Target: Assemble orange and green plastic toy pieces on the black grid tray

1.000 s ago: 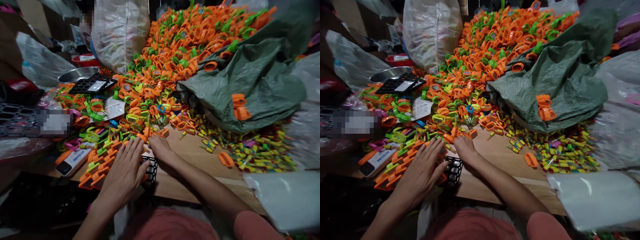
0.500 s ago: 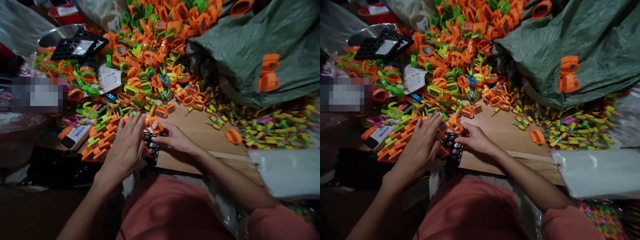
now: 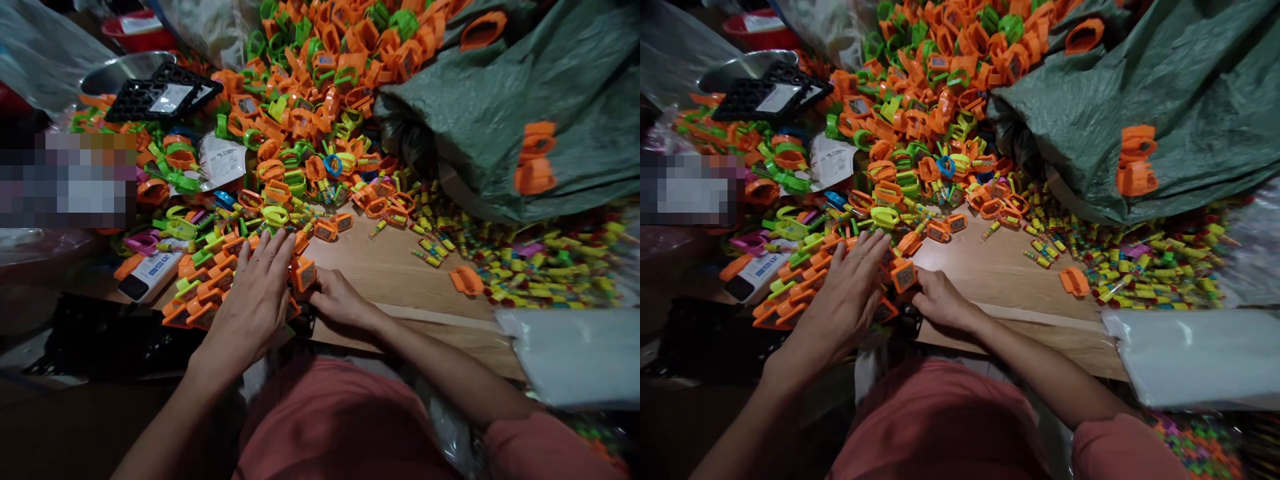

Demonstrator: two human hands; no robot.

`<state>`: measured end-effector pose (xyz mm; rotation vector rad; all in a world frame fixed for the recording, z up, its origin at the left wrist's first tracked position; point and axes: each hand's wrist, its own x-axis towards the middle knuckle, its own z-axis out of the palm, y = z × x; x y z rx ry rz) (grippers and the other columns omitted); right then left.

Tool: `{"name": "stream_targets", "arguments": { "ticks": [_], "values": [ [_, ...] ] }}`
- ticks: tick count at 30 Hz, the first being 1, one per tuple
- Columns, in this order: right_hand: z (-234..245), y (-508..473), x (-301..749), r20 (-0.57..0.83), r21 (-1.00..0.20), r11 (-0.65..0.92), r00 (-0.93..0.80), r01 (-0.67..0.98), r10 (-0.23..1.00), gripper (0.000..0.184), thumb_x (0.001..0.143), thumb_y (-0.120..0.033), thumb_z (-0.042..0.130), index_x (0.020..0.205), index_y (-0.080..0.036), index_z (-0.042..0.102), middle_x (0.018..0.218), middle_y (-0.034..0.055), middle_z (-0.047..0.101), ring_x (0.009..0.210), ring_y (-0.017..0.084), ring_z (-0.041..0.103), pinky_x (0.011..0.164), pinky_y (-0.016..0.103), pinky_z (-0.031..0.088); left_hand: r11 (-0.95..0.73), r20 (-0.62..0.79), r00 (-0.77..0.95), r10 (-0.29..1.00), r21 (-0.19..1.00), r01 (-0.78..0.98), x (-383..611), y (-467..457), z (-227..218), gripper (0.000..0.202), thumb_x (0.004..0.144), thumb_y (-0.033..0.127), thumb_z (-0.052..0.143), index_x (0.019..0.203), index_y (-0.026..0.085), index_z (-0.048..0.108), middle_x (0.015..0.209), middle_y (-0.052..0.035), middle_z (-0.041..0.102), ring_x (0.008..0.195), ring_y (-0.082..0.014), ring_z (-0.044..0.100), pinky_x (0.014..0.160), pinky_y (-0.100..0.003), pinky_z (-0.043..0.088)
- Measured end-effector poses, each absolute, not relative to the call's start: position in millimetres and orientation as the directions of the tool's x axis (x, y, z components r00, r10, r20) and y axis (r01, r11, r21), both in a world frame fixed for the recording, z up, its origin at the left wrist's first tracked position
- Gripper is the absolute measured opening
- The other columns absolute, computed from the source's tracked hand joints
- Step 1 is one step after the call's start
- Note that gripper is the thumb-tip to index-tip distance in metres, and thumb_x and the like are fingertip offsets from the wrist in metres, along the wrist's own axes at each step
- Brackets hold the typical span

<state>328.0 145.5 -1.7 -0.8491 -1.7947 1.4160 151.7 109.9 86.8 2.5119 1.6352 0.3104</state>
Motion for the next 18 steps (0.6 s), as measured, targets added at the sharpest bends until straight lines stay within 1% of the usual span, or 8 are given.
{"name": "stream_targets", "arguments": {
  "ticks": [4,6,8,11,13,15,17,18],
  "values": [
    [-13,138,326,0.29,-0.869,0.458,-0.555,0.19,0.78,0.03,0.072,0.0,0.043,0.09,-0.017,0.059,0.085,0.0032,0.063,0.076,0.015,0.054,0.076,0.025,0.046,-0.399,0.105,0.385,0.917,0.231,0.887,151,108,89,0.057,0.101,0.022,0.028,0.158,0.015,0.023,0.164,-0.0126,0.031,0.156,-0.0282,0.018,0.126,-0.057,0.015],
    [-22,133,322,0.395,-0.795,0.573,-0.548,0.199,0.737,0.03,0.07,0.001,0.043,0.089,-0.017,0.057,0.085,0.0058,0.062,0.077,0.017,0.053,0.076,0.028,0.047,-0.391,0.087,0.382,0.92,0.244,0.887,153,109,93,0.055,0.104,0.029,0.027,0.157,0.014,0.025,0.164,-0.0129,0.033,0.155,-0.0279,0.02,0.126,-0.056,0.018],
    [-29,130,319,0.432,-0.753,0.625,-0.563,0.205,0.705,0.029,0.071,0.0,0.045,0.09,-0.017,0.059,0.086,0.0079,0.064,0.079,0.02,0.054,0.077,0.031,0.048,-0.378,0.068,0.373,0.925,0.239,0.894,157,114,96,0.058,0.105,0.038,0.029,0.157,0.013,0.027,0.163,-0.0138,0.034,0.154,-0.0285,0.024,0.125,-0.054,0.023],
    [-27,135,320,0.318,-0.808,0.55,-0.631,0.209,0.707,0.028,0.073,-0.001,0.049,0.091,-0.016,0.063,0.091,0.0086,0.067,0.084,0.02,0.058,0.082,0.031,0.049,-0.358,0.076,0.351,0.933,0.162,0.919,163,125,95,0.063,0.102,0.047,0.038,0.155,0.014,0.034,0.162,-0.0141,0.036,0.152,-0.034,0.028,0.122,-0.058,0.028],
    [-16,146,326,0.17,-0.882,0.426,-0.704,0.204,0.69,0.028,0.074,0.0,0.05,0.091,-0.015,0.066,0.091,0.006,0.069,0.084,0.018,0.06,0.08,0.028,0.05,-0.362,0.123,0.35,0.929,0.097,0.927,162,128,89,0.059,0.101,0.043,0.041,0.153,0.016,0.039,0.159,-0.0129,0.041,0.149,-0.0356,0.033,0.12,-0.06,0.03],
    [-1,162,331,0.053,-0.922,0.324,-0.758,0.213,0.65,0.026,0.077,-0.002,0.053,0.092,-0.016,0.068,0.088,0.0021,0.07,0.081,0.016,0.063,0.076,0.024,0.049,-0.407,0.221,0.385,0.896,0.06,0.912,152,127,75,0.054,0.099,0.035,0.04,0.15,0.018,0.046,0.156,-0.0113,0.046,0.146,-0.0334,0.04,0.118,-0.059,0.033],
    [13,181,334,0.042,-0.902,0.336,-0.722,0.269,0.691,0.024,0.081,-0.006,0.054,0.095,-0.019,0.069,0.088,0.0001,0.07,0.085,0.016,0.065,0.077,0.023,0.049,-0.531,0.362,0.484,0.796,0.036,0.846,137,131,49,0.044,0.093,0.029,0.045,0.133,0.026,0.063,0.149,-0.0072,0.055,0.141,-0.0336,0.047,0.119,-0.059,0.03],
    [17,192,334,0.086,-0.854,0.406,-0.682,0.325,0.726,0.025,0.082,-0.009,0.056,0.099,-0.021,0.069,0.093,0.0005,0.07,0.09,0.018,0.065,0.081,0.025,0.05,-0.585,0.41,0.524,0.747,0.031,0.811,131,137,33,0.041,0.09,0.029,0.049,0.126,0.03,0.067,0.145,-0.0051,0.06,0.139,-0.0334,0.05,0.121,-0.058,0.026]
  ]
}}
